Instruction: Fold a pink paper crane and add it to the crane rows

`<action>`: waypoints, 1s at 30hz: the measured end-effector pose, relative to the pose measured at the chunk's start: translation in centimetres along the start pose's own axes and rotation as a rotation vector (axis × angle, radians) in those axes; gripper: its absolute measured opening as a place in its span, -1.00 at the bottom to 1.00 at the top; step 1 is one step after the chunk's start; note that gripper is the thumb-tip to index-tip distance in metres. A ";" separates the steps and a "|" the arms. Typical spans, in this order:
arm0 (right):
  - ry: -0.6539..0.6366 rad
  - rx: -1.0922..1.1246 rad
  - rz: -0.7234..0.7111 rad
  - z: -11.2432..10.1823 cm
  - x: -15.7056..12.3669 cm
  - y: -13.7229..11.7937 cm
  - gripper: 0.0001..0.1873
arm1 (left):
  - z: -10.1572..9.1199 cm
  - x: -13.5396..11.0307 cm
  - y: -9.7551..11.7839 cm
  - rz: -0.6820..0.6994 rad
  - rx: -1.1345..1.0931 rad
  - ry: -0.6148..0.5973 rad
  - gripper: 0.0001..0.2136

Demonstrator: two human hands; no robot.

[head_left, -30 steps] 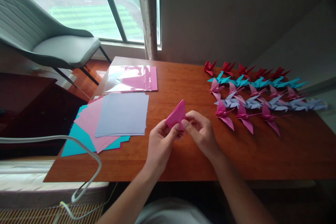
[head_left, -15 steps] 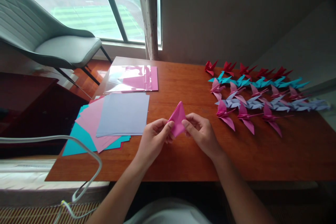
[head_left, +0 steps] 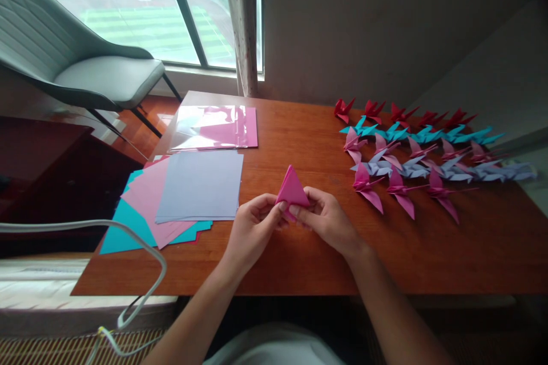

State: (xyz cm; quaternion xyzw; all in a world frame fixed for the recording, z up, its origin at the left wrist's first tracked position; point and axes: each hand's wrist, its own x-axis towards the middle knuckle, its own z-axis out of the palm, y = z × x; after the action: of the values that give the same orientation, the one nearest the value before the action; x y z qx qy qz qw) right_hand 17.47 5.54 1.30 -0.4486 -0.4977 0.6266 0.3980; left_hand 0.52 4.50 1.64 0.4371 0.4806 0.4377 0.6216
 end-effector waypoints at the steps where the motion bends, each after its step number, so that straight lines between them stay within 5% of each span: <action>1: 0.007 -0.004 0.002 0.0 0.0 0.0 -0.66 | 0.0 0.0 0.0 0.000 -0.003 0.009 -0.73; 7: 0.071 -0.030 -0.032 -0.2 0.0 0.3 -0.65 | -0.1 0.1 -0.2 0.004 -0.036 0.015 -0.77; 21: 0.163 -0.276 -0.146 -0.2 -0.1 0.6 -0.67 | -0.2 0.1 -0.7 -0.044 0.017 -0.228 -0.85; 26: 0.111 -0.299 -0.126 -0.3 -0.3 0.3 -0.66 | -0.2 0.1 -0.4 -0.018 -0.014 -0.121 -0.80; 30: -0.047 -0.386 -0.106 -0.3 -0.5 0.0 -0.68 | -0.3 0.2 -0.2 0.009 -0.059 0.011 -0.78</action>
State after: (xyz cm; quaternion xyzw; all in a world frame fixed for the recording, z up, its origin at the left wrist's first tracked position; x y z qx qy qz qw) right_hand 17.94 5.21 1.39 -0.4750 -0.6406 0.5081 0.3252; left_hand 0.31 4.65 1.34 0.4182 0.4687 0.4571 0.6297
